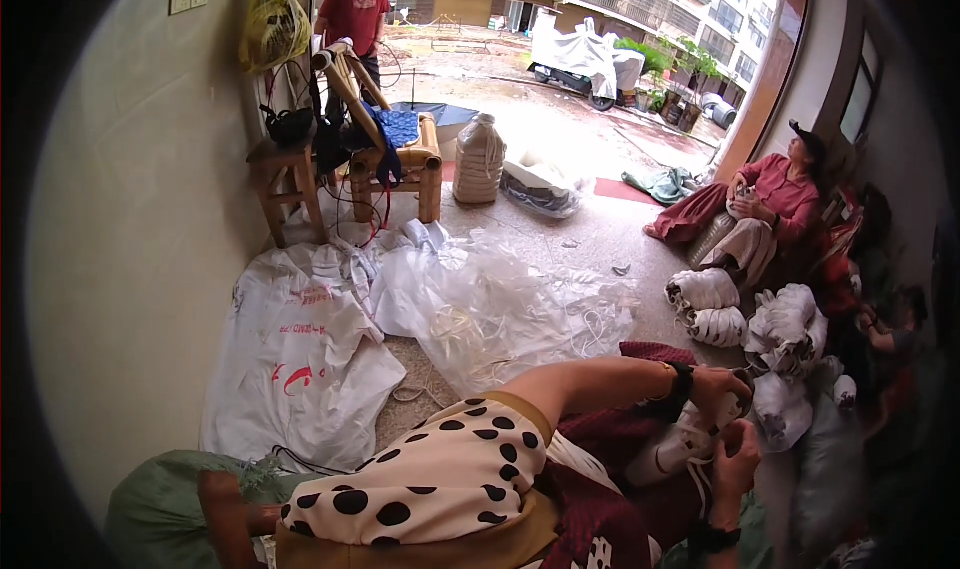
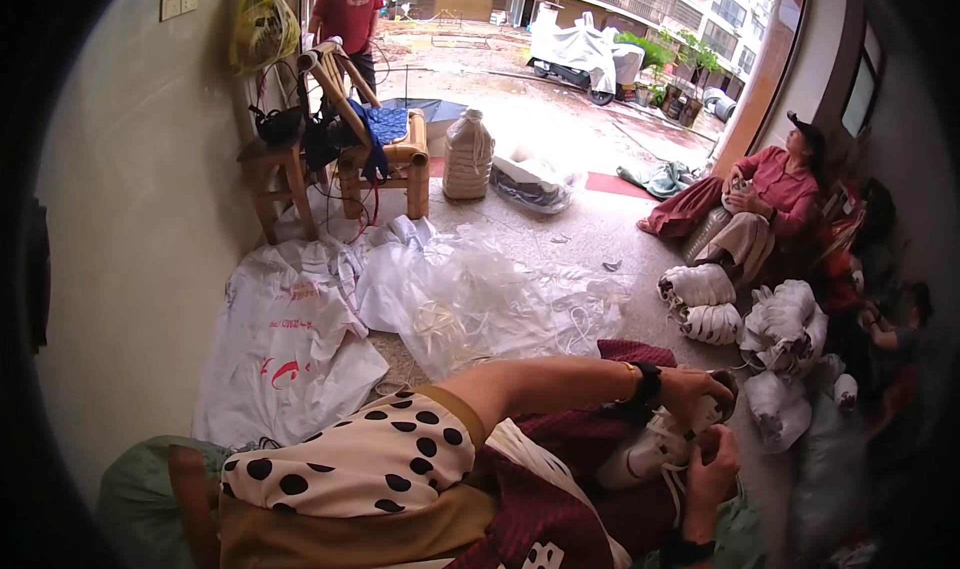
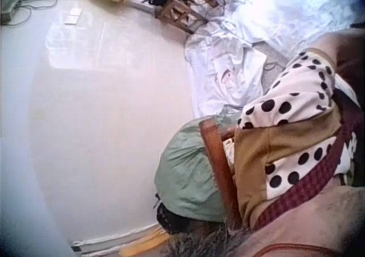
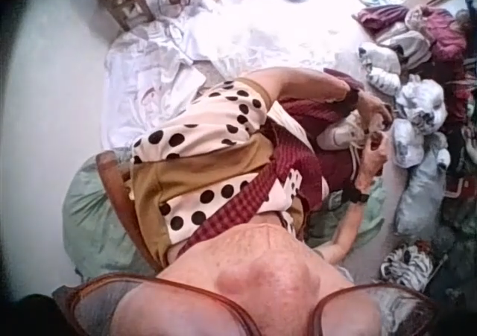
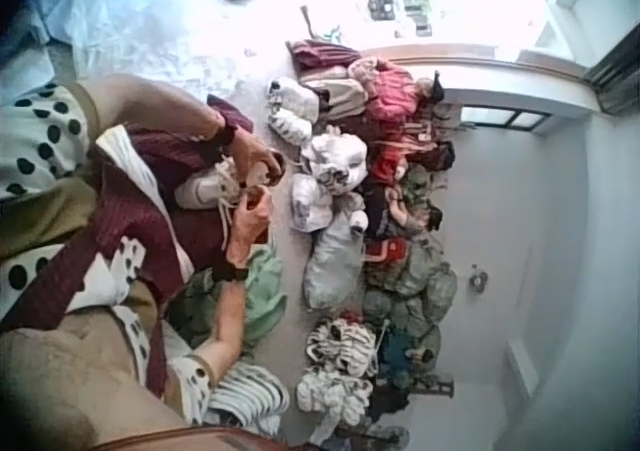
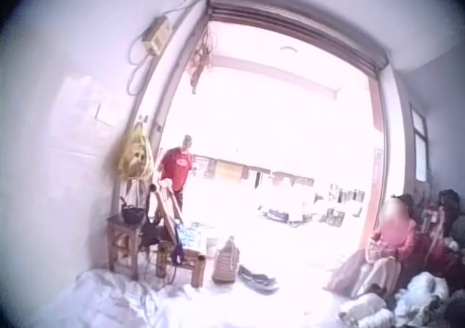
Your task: Lacing a white shoe while sitting in a workshop with multiple people.
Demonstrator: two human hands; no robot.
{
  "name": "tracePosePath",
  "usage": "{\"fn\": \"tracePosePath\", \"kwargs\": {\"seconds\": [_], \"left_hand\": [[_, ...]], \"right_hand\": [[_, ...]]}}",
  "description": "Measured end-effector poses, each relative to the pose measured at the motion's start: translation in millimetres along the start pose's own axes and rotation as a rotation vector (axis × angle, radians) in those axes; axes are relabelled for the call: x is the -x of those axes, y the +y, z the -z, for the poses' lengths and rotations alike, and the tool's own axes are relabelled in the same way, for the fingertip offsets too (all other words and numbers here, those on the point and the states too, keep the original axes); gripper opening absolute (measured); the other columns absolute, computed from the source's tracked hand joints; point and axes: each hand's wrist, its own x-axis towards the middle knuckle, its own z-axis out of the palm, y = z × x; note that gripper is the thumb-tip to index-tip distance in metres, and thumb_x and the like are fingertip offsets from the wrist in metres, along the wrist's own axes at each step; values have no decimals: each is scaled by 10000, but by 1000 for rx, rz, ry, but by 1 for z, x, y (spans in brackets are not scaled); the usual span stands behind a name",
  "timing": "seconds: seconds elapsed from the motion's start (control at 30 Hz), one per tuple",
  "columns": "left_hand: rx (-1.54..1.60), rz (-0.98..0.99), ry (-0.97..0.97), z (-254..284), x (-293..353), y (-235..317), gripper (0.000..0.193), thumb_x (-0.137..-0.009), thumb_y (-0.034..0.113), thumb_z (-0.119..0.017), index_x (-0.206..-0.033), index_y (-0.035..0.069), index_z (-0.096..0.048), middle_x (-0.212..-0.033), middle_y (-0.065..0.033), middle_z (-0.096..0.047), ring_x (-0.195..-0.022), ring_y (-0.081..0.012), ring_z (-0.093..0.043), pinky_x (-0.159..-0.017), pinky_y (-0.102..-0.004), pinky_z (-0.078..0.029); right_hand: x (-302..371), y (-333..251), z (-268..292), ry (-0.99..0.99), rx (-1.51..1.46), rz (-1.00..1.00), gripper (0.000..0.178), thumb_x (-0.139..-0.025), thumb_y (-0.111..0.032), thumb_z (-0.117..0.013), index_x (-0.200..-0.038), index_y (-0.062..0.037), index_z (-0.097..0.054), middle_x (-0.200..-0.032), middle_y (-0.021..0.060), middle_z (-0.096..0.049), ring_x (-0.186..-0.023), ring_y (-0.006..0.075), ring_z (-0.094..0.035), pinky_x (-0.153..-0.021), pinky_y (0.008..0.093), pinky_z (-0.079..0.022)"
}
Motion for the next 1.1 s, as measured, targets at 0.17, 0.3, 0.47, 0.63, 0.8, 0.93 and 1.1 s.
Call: {"fn": "tracePosePath", "kwargs": {"seconds": [0.17,0.3,0.47,0.63,0.8,0.93,1.1], "left_hand": [[37,-23,2,-4,-1,0,891,-489,212,-853,-1327,153,-557,-1165,-133,-662,-1078,-276,-634,-945,-364,-491],[63,-17,-2,-8,-6,-11,870,-541,264,-893,-1322,78,-556,-1128,-138,-676,-1017,-224,-651,-877,-352,-521],[136,-85,-53,20,13,15,808,-748,151,-790,-1455,132,-400,-1241,-118,-606,-1117,-197,-571,-896,-334,-493],[122,-228,215,17,17,-3,540,-791,118,-680,-1300,79,-504,-1168,-125,-600,-1127,-221,-539,-977,-355,-425],[-377,-249,369,-19,34,39,52,-757,115,-701,-795,99,-669,-1178,-87,-557,-1139,-294,-493,-947,-463,-339],[-473,-335,365,-38,35,37,46,-738,165,-693,-772,134,-704,-1172,-55,-538,-1164,-280,-436,-944,-470,-287],[-467,-213,436,-48,29,30,133,-719,161,-700,-842,135,-745,-1048,-47,-542,-1050,-271,-463,-896,-459,-295]], "right_hand": [[3,-13,5,-4,9,52,265,-732,76,-650,-974,-10,-585,-900,157,-634,-814,344,-642,-741,421,-496],[4,-6,6,-13,63,122,162,-770,41,-634,-916,-6,-582,-837,179,-621,-801,384,-621,-716,445,-481],[-11,66,35,99,148,49,85,-754,-5,-647,-784,-16,-569,-738,155,-610,-687,308,-628,-626,391,-486],[1,54,63,41,-43,-25,94,-756,2,-658,-846,-13,-633,-763,119,-633,-692,229,-641,-633,323,-502],[10,33,51,36,-52,-136,117,-787,-120,-693,-850,-23,-679,-786,137,-644,-772,273,-661,-671,363,-516],[16,26,20,-135,18,-29,240,-817,-264,-661,-842,-30,-711,-839,164,-663,-831,361,-629,-776,450,-499],[20,20,6,-22,57,-103,186,-784,-198,-665,-823,-21,-706,-848,146,-667,-931,340,-611,-860,456,-467]]}}
